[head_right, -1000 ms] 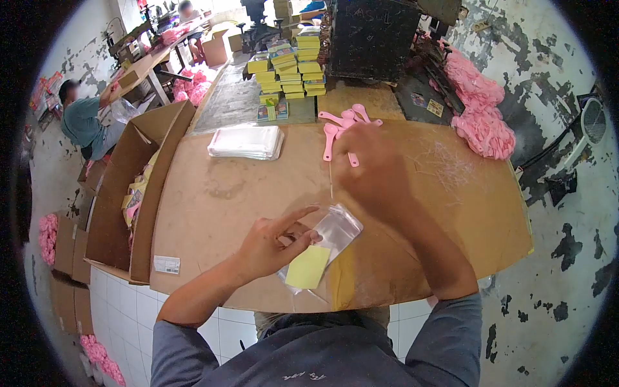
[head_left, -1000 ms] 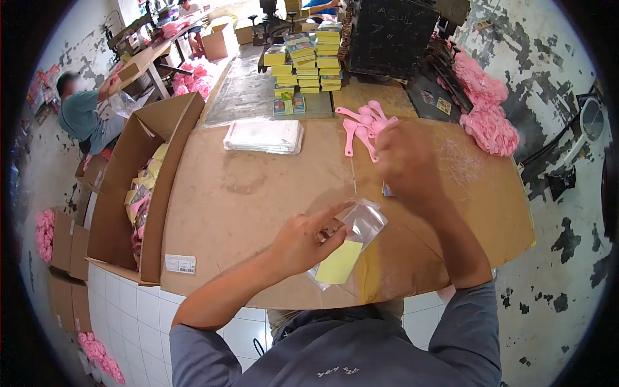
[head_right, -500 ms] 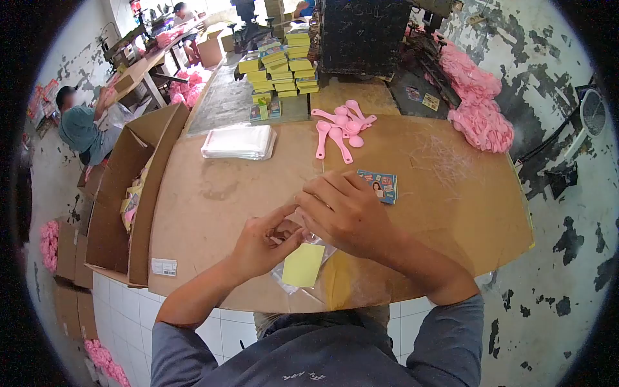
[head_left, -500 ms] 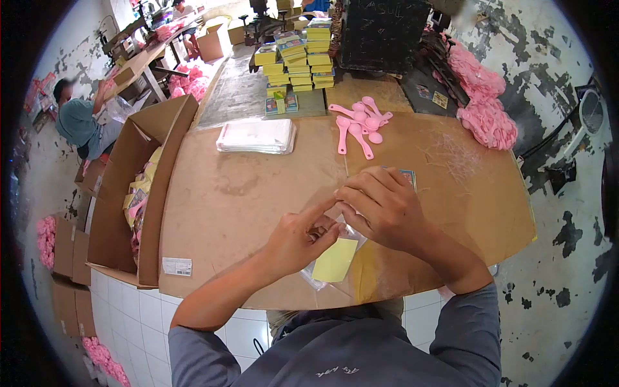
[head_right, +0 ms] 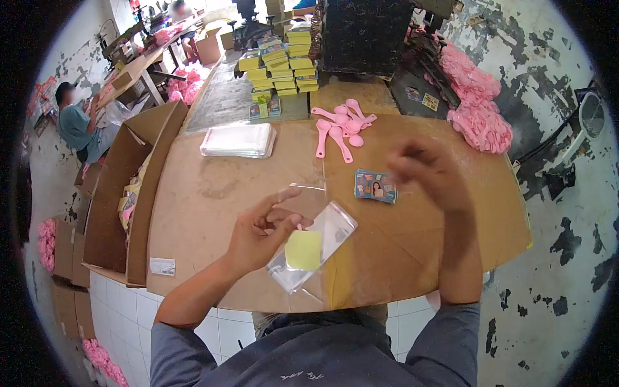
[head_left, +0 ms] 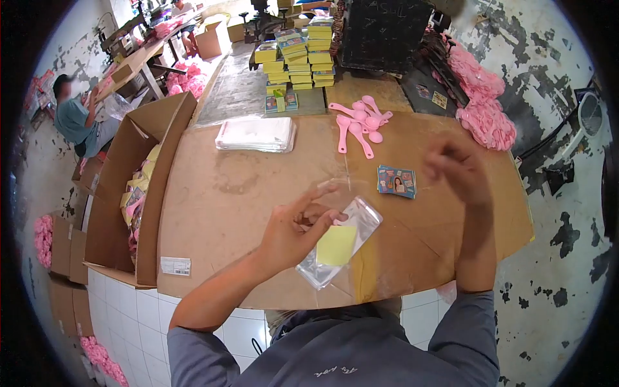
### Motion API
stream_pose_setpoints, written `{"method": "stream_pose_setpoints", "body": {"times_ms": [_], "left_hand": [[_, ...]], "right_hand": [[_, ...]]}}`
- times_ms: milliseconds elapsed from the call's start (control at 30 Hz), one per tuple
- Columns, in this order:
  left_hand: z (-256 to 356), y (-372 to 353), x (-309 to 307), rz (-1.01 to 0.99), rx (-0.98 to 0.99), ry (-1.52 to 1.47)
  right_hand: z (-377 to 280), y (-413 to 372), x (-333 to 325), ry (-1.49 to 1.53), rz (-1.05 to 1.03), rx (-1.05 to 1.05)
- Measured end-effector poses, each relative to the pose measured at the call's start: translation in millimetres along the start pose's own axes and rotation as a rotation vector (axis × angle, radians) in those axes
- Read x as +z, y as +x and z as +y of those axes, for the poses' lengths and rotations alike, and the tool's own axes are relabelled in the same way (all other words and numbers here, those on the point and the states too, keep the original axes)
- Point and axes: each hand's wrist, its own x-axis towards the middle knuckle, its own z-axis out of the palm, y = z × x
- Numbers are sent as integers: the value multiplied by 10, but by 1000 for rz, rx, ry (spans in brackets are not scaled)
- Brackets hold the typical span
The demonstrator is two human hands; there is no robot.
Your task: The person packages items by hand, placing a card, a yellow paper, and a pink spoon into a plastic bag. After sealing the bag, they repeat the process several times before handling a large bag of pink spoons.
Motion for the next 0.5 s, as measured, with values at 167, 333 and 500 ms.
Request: {"method": "stream_pose_setpoints", "body": {"times_ms": [167,333,500], "left_hand": [[2,33,-16,81,-29,-144],[3,55,-1,86,-15,-186],[-43,78,40,112,-28,-197]], "right_hand": [[670,-191,-1406,-721,93,118],[654,-240,-1188,-1328,529,-44],[391,-47,-199,-751,247,22]]}}
